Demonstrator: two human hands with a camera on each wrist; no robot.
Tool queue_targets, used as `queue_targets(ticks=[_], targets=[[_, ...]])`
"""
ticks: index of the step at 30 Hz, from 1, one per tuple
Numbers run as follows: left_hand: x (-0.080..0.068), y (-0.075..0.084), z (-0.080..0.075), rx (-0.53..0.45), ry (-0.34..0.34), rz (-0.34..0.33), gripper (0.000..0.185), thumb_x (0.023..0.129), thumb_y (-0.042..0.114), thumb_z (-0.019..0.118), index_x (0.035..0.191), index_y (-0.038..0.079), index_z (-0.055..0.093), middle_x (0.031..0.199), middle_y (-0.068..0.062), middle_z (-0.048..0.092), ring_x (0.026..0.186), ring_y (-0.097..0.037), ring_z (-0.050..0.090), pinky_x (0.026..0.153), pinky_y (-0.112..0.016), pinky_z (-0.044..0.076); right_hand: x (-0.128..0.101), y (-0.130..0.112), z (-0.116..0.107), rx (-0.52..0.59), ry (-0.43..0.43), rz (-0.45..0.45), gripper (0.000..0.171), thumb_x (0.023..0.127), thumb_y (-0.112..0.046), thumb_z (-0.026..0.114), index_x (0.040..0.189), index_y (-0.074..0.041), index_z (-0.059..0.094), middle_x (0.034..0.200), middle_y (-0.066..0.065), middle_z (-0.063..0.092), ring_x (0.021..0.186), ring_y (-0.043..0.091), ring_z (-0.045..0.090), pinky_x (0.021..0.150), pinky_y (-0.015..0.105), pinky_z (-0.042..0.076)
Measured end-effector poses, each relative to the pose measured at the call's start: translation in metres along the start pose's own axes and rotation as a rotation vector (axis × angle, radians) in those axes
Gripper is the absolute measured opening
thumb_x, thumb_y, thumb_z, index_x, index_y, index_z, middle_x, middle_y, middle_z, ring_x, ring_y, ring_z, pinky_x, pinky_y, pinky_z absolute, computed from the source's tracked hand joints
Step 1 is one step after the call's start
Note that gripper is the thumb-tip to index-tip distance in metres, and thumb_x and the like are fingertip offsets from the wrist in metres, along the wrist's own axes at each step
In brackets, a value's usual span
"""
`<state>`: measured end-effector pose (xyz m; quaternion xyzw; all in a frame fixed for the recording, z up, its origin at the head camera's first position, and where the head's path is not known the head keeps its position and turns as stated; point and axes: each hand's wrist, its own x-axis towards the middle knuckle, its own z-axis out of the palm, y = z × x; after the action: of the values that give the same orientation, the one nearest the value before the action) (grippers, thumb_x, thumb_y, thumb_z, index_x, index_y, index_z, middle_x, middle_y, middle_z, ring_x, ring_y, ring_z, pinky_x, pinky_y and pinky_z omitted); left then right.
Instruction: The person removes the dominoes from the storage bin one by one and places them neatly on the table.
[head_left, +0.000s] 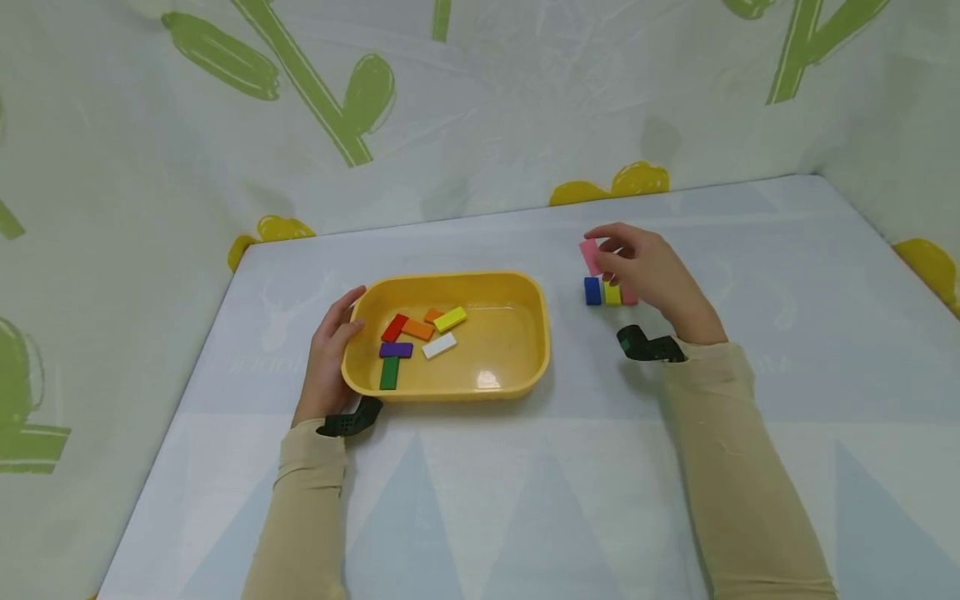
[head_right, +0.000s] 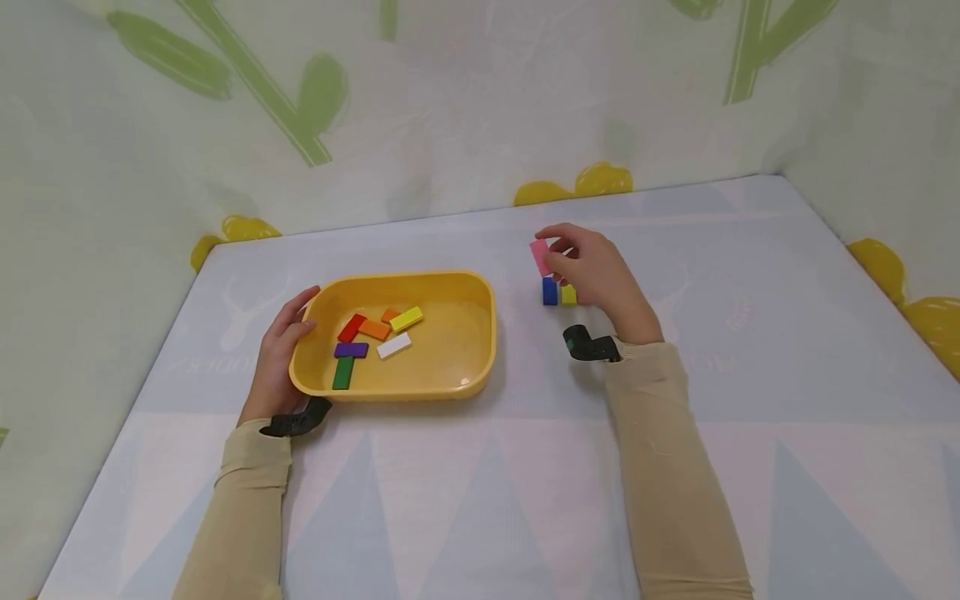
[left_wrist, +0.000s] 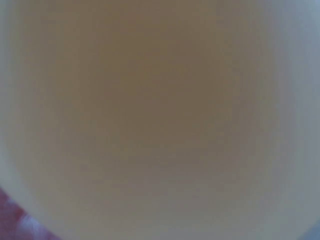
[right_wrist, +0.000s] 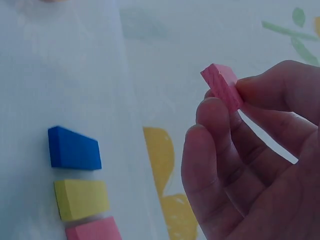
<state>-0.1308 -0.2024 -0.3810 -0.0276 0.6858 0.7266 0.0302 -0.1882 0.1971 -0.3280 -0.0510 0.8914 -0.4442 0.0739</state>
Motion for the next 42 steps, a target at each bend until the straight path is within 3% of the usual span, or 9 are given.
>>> queue_targets(ticks=[23,34,42], targets=[[-0.001,0.002,0.002,0.006,-0.001,-0.004,0.044,0.092,0.018,0.043,0.136,0.023,0.037,0.139,0.003,0.033,0.123,-0.02,0.036,0.094,-0.028,0.038,-0.005,0.037,-0.019,-0.136,0.0,0.133,0.038,0.091,-0.032,0.039,0.124,-0.014,0.047,0.104,0.012,0.052,0.09,0.027,0.047,0.073,0.037,0.043],[-0.001,0.002,0.0,0.012,0.006,-0.009,0.044,0.092,0.019,0.043,0.136,0.023,0.036,0.139,0.003,0.032,0.123,-0.02,0.036,0.094,-0.027,0.038,-0.01,0.054,-0.024,-0.095,0.022,0.218,0.039,0.089,-0.026,0.037,0.123,-0.01,0.047,0.102,0.014,0.049,0.089,0.027,0.044,0.068,0.035,0.041],[-0.001,0.002,0.0,-0.008,0.005,-0.006,0.045,0.092,0.019,0.043,0.136,0.023,0.036,0.14,0.004,0.031,0.124,-0.019,0.035,0.095,-0.029,0.038,-0.011,0.059,-0.028,-0.086,0.005,0.275,0.041,0.09,-0.029,0.038,0.124,-0.007,0.044,0.103,0.016,0.048,0.093,0.03,0.042,0.074,0.039,0.039]])
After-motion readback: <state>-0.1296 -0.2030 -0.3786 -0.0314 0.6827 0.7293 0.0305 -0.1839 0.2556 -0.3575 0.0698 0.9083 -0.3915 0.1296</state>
